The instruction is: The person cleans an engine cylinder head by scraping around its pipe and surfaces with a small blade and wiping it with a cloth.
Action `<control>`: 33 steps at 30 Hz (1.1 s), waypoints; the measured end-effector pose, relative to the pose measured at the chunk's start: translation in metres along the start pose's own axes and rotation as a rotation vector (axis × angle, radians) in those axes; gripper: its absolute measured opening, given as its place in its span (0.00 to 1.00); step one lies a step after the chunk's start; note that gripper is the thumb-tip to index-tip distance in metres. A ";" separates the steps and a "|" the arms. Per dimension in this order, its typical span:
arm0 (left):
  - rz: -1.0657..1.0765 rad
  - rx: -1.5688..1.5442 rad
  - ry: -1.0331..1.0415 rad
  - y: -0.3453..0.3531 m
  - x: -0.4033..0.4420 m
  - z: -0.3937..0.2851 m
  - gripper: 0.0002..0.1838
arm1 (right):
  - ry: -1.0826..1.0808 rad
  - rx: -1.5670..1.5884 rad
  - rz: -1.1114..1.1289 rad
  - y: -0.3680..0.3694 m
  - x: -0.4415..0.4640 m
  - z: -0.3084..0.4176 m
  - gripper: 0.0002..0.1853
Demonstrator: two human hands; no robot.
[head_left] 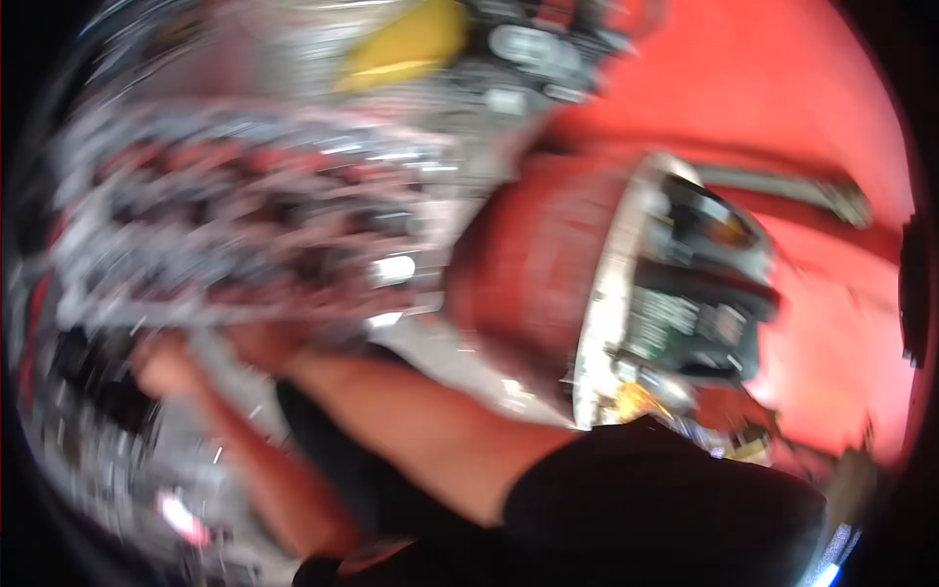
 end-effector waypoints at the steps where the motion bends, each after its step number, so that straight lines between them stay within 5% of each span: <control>1: -0.005 -0.137 -0.029 0.010 0.006 0.009 0.11 | 0.003 0.109 0.096 0.020 -0.008 -0.010 0.16; 4: -0.061 -1.210 -0.216 0.008 -0.001 0.031 0.22 | -0.101 0.009 -0.009 -0.002 -0.026 -0.023 0.15; 6: 0.044 -1.517 -0.377 -0.019 -0.015 0.036 0.20 | -0.146 -0.033 -0.052 0.001 -0.028 -0.015 0.15; 9: 0.081 -1.768 -0.524 -0.042 -0.039 0.039 0.20 | -0.196 -0.140 -0.107 0.001 -0.028 -0.008 0.14; 10: -0.169 -1.764 -0.323 -0.065 -0.042 0.043 0.20 | -0.188 -0.182 -0.123 0.001 -0.034 -0.004 0.14; 15: 0.080 -2.225 -0.665 -0.040 -0.053 0.030 0.23 | -0.305 -0.302 -0.337 -0.075 -0.017 0.040 0.16; 16: 0.176 -2.264 -0.632 -0.041 -0.050 0.026 0.32 | -0.287 -0.305 -0.296 -0.072 -0.016 0.041 0.17; 33: 0.193 -2.341 -0.972 -0.046 -0.031 0.028 0.25 | -0.264 -0.253 -0.084 -0.069 -0.002 0.040 0.15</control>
Point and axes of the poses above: each hand's wrist, its own x-axis towards the middle knuckle, its own y-axis out of the palm, z = x × y, the point moved 10 cm from there along x, towards the middle knuckle, and after that the axes turned 1 degree about y, right-handed, at the moved point
